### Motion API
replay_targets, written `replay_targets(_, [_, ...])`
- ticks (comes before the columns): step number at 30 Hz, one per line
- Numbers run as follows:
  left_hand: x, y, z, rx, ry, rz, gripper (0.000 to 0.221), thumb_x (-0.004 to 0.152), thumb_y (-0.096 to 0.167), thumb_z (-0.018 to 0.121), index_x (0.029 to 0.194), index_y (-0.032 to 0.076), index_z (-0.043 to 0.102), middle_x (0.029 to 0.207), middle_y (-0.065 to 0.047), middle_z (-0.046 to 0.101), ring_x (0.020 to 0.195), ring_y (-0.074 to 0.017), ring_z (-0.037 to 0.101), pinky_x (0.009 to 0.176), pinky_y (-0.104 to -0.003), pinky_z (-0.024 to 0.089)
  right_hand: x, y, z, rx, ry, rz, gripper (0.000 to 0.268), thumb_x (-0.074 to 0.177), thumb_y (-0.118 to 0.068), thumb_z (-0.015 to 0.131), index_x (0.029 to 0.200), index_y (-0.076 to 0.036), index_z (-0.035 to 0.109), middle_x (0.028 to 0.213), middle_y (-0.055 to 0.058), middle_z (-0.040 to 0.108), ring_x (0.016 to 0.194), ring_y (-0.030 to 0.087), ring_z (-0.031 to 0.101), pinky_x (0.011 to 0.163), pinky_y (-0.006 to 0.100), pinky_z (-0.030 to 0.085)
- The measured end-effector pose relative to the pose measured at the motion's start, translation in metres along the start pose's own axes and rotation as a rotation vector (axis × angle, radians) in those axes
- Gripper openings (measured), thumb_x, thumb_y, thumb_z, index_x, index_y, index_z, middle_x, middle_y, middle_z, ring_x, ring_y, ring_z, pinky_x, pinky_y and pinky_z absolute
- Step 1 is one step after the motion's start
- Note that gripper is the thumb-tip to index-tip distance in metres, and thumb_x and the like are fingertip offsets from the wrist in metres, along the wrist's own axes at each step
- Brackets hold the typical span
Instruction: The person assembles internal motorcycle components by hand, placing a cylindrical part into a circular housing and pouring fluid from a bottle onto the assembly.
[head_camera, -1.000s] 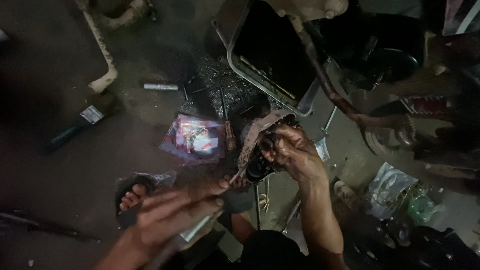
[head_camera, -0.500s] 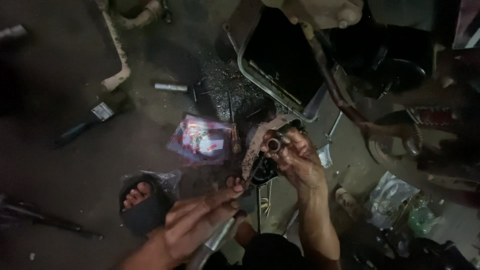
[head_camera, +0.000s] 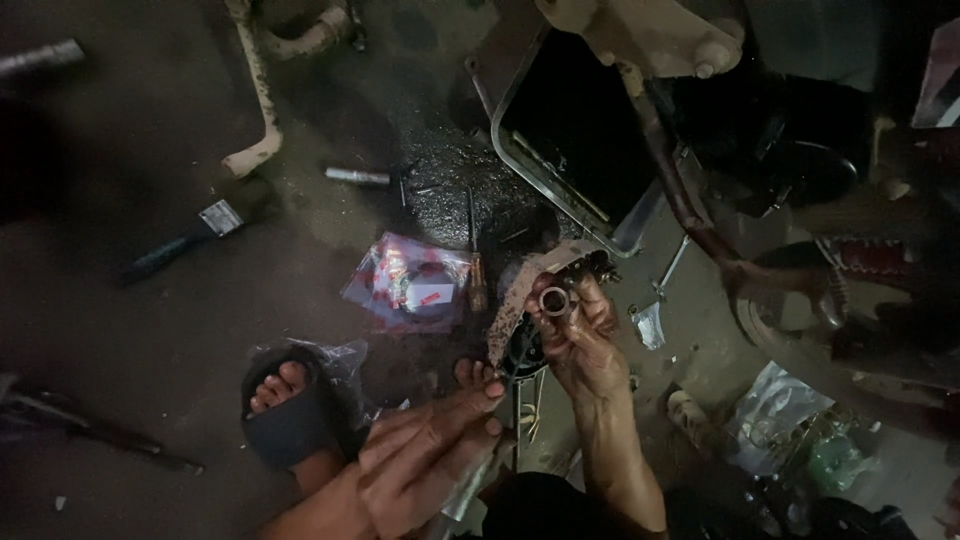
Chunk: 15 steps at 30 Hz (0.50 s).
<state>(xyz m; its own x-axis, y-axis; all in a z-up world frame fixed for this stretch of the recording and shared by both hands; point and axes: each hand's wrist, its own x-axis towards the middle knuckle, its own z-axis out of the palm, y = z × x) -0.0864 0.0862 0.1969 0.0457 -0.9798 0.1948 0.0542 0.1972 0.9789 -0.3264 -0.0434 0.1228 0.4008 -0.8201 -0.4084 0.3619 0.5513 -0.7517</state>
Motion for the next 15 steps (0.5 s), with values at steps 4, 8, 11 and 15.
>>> replay_targets(4, [0.001, -0.003, -0.004, 0.034, 0.035, 0.099, 0.028, 0.102, 0.0, 0.061, 0.127, -0.012, 0.06, 0.135, -0.029, 0.064, 0.123, -0.0417, 0.072, 0.104, -0.047, 0.062, 0.001, -0.002, 0.006, 0.152, -0.033, 0.04, 0.039, 0.089, -0.006, 0.087, 0.123, -0.003, 0.067, 0.123, 0.027, 0.065, 0.104, 0.032, 0.07, 0.096, 0.032, 0.061])
replay_targets(8, [0.004, -0.019, 0.001, 0.0, 0.079, 0.188, 0.028, 0.096, -0.001, 0.072, 0.118, -0.016, 0.063, 0.126, -0.022, 0.071, 0.111, -0.036, 0.079, 0.093, -0.043, 0.072, 0.005, -0.015, 0.019, 0.019, -0.078, 0.071, 0.049, 0.085, -0.024, 0.094, 0.116, 0.003, 0.068, 0.102, 0.017, 0.072, 0.082, 0.02, 0.071, 0.065, 0.019, 0.056])
replay_targets(11, [-0.005, -0.056, 0.001, -0.04, 0.142, 0.352, 0.014, 0.092, 0.0, 0.074, 0.097, -0.011, 0.068, 0.111, -0.029, 0.074, 0.087, -0.0311, 0.087, 0.065, -0.029, 0.077, 0.002, -0.02, 0.015, 0.093, -0.11, 0.109, 0.03, 0.09, -0.018, 0.089, 0.113, -0.005, 0.074, 0.102, 0.011, 0.076, 0.074, 0.013, 0.069, 0.047, 0.018, 0.042])
replay_targets(15, [-0.004, -0.043, -0.011, -0.082, 0.115, 0.254, 0.019, 0.096, 0.006, 0.068, 0.111, -0.006, 0.068, 0.115, -0.023, 0.076, 0.104, -0.029, 0.082, 0.091, -0.034, 0.071, 0.0, -0.015, 0.0, 0.149, -0.045, 0.174, 0.03, 0.089, -0.015, 0.088, 0.111, -0.006, 0.07, 0.108, 0.021, 0.071, 0.087, 0.023, 0.073, 0.062, 0.021, 0.057])
